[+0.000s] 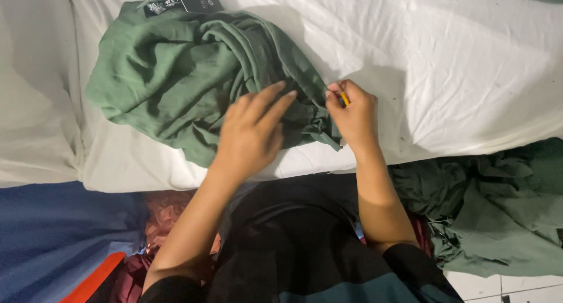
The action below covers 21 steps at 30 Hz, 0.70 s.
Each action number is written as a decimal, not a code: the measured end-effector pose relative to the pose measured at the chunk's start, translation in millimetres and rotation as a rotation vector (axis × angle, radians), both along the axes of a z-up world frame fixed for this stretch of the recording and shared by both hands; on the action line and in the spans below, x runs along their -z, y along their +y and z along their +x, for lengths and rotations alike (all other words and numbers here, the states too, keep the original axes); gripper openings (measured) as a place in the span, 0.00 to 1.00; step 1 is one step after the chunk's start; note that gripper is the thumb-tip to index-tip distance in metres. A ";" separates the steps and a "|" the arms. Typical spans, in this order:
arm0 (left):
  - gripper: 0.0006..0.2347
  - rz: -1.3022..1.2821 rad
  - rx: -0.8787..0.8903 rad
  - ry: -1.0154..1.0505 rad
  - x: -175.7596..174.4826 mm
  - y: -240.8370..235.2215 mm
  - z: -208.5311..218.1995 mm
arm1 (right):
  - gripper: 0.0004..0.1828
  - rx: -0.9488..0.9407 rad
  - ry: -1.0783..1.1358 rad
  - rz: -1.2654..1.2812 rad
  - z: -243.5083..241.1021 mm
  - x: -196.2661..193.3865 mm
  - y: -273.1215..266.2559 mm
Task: The person lays a green shirt on a white bedsheet and uses yellow-handled scissors to cut a small section of the fabric near the hem.
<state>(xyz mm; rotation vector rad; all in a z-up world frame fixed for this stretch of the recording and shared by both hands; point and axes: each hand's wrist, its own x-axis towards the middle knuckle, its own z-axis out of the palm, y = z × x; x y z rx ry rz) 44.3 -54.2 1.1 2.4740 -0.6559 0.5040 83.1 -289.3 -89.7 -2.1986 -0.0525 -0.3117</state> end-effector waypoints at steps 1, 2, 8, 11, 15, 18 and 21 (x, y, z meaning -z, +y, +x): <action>0.26 -0.001 0.002 -0.001 14.0 -2.8 3.1 | 0.07 0.002 -0.001 -0.001 -0.5 1.1 -3.5; 0.26 0.066 0.018 0.055 28.1 -5.8 6.7 | 0.05 0.062 0.074 0.134 -0.6 2.2 -7.2; 0.07 -0.096 0.042 -0.028 60.6 2.2 -8.7 | 0.03 0.168 0.209 0.465 0.3 8.2 -14.5; 0.07 -0.157 0.029 -0.032 53.4 4.8 -21.4 | 0.10 0.062 0.162 0.441 -0.2 -14.9 -5.6; 0.06 -0.218 0.036 -0.071 52.7 7.5 -27.8 | 0.39 -0.196 0.054 0.296 -6.2 0.6 -18.6; 0.08 -0.218 0.076 -0.041 44.5 9.4 -29.7 | 0.19 -0.129 0.004 0.136 -13.8 -16.0 0.2; 0.13 -0.198 0.074 -0.030 52.3 12.6 -34.7 | 0.05 0.047 0.103 0.226 -14.2 -0.4 -12.3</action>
